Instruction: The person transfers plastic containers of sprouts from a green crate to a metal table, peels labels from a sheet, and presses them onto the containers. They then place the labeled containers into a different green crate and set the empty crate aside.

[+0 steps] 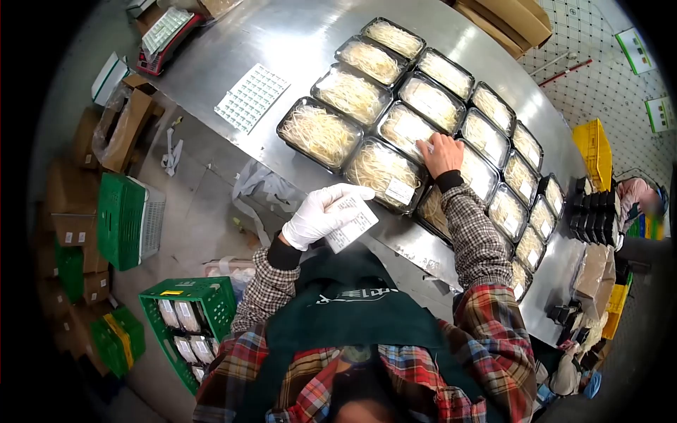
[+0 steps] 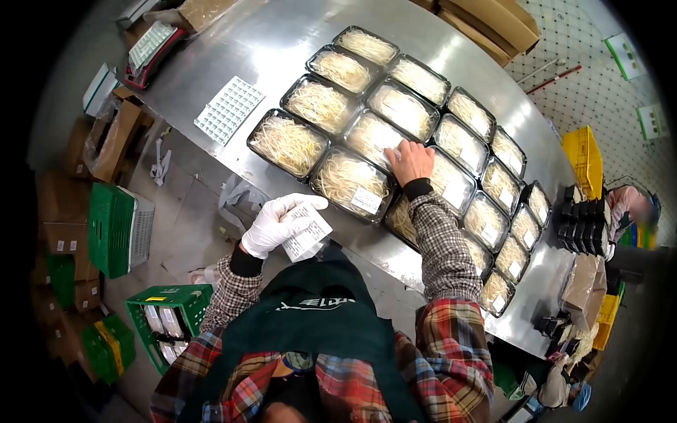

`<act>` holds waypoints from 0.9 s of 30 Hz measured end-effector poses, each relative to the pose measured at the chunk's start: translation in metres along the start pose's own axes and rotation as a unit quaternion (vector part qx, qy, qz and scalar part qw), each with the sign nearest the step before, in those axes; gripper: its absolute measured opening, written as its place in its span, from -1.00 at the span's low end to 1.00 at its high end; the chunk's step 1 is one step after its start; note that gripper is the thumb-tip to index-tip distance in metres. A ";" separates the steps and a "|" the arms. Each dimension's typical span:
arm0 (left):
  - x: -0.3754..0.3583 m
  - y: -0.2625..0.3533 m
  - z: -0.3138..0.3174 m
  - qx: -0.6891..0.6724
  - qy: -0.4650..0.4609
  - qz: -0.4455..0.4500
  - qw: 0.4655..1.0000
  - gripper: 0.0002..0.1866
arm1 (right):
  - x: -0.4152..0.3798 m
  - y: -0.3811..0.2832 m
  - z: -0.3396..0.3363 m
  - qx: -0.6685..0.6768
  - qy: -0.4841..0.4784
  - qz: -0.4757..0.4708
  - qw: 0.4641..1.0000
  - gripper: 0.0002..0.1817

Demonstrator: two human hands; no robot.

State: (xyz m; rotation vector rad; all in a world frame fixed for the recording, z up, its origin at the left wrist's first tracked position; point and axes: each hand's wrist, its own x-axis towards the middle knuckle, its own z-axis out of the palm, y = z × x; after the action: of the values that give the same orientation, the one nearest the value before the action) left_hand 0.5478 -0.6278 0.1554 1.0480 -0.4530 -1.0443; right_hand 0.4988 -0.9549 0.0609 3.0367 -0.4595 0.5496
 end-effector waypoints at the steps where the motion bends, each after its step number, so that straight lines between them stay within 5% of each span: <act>1: 0.004 -0.003 -0.001 0.020 0.006 0.022 1.000 -0.77 | -0.002 0.000 0.000 -0.026 0.022 0.013 0.999 -0.74; 3: 0.016 -0.016 -0.001 0.057 0.015 0.066 0.996 -0.77 | -0.007 0.004 -0.002 -0.083 0.065 0.038 0.994 -0.76; 5: 0.031 -0.025 0.008 0.044 0.063 0.072 0.994 -0.86 | -0.018 0.009 -0.016 -0.061 0.011 0.075 0.995 -0.80; 6: 0.041 -0.031 0.010 0.099 0.091 0.062 0.989 -0.89 | -0.025 0.001 -0.029 0.136 -0.021 0.106 0.985 -0.78; 7: 0.049 -0.035 0.013 0.154 0.120 0.051 0.979 -0.92 | -0.030 -0.011 -0.044 0.328 -0.054 0.133 0.934 -0.75; 9: 0.065 -0.036 0.029 0.213 0.165 0.107 0.957 -0.90 | -0.030 -0.041 -0.091 0.637 -0.271 0.166 0.703 -0.71; 11: 0.080 -0.044 0.031 0.184 0.169 0.081 0.965 -0.87 | -0.038 -0.062 -0.115 0.700 -0.306 0.205 0.612 -0.72; 14: 0.092 -0.039 0.032 0.283 0.101 0.095 0.949 -0.83 | -0.027 -0.032 -0.103 0.657 -0.262 0.189 0.681 -0.85; 16: 0.095 -0.035 0.031 0.250 0.067 0.004 0.966 -0.81 | -0.005 -0.002 -0.086 0.590 -0.203 0.120 0.772 -0.84; 18: 0.095 -0.028 0.029 0.156 0.037 -0.047 0.986 -0.79 | 0.029 0.040 -0.048 0.499 -0.094 0.179 0.843 -0.80; 20: 0.090 -0.026 0.019 0.132 0.031 0.037 0.990 -0.81 | 0.062 0.067 -0.017 0.262 0.025 0.123 0.957 -0.67; 21: 0.088 -0.020 0.017 0.128 0.031 0.073 0.989 -0.82 | 0.074 0.070 -0.004 0.239 -0.017 0.174 0.955 -0.65; 23: 0.081 -0.008 0.012 0.066 0.053 0.027 0.996 -0.82 | 0.082 0.066 0.013 0.059 -0.055 0.105 0.991 -0.62; 27: 0.085 0.009 0.025 -0.021 0.153 0.042 0.987 -0.85 | 0.073 0.067 0.013 -0.058 -0.004 0.101 0.993 -0.68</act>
State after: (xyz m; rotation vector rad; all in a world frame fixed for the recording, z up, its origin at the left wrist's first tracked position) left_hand 0.5736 -0.7123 0.1619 1.1194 -0.2238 -0.7974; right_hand 0.5491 -1.0404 0.0722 2.9019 -0.7758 0.4981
